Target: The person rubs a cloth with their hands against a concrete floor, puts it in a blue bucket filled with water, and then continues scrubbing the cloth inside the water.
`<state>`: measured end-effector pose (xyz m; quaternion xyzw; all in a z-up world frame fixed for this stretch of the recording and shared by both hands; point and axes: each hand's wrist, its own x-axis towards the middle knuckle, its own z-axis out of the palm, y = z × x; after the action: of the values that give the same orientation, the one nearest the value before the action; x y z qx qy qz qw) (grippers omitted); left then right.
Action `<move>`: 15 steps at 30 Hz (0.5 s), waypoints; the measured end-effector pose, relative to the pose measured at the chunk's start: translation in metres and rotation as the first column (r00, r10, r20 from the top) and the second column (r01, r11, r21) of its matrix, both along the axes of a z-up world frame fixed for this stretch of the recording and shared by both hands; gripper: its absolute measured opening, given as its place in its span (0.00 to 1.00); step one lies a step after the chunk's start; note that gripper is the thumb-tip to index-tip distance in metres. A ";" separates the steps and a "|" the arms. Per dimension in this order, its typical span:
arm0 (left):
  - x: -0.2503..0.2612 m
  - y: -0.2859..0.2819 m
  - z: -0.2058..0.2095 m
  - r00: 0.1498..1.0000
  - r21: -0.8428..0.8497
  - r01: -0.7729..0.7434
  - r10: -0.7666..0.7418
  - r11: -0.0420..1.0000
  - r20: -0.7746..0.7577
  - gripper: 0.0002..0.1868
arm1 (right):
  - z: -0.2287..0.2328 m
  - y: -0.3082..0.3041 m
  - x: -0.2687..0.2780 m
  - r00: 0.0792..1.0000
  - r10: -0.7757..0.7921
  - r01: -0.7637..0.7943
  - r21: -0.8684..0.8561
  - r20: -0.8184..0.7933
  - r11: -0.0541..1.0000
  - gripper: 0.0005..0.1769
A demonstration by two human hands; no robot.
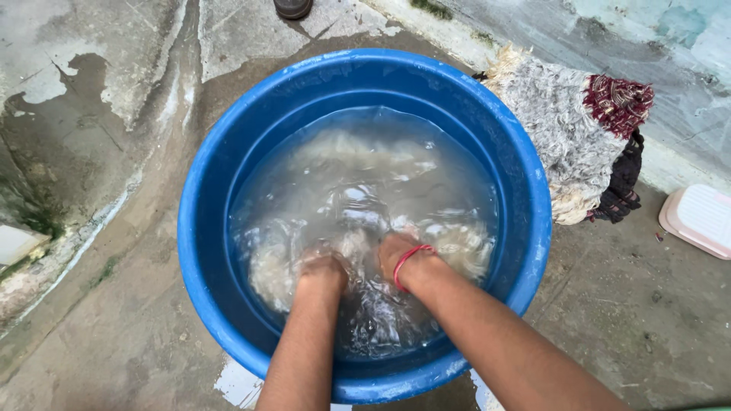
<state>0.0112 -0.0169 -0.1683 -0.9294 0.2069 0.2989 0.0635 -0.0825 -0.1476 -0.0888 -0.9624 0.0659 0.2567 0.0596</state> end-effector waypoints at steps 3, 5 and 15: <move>-0.009 0.001 0.022 0.994 0.103 0.017 -0.006 0.995 -0.110 0.23 | 0.005 0.011 -0.004 0.980 0.127 -0.127 0.008 -0.156 0.992 0.18; -0.017 0.000 0.066 0.981 0.148 0.143 -0.121 0.979 -0.149 0.22 | 0.027 0.008 -0.012 0.992 0.058 -0.049 0.084 -0.115 0.995 0.17; -0.013 0.013 0.191 0.811 -0.632 -0.184 0.479 0.753 0.335 0.12 | 0.107 0.001 -0.006 0.697 -0.467 0.333 0.331 0.545 0.883 0.15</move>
<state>-0.0014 -0.0043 0.0230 -0.9701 0.0902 -0.0093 -0.2250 -0.0881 -0.1470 0.0182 -0.9429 0.2248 -0.0816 0.2318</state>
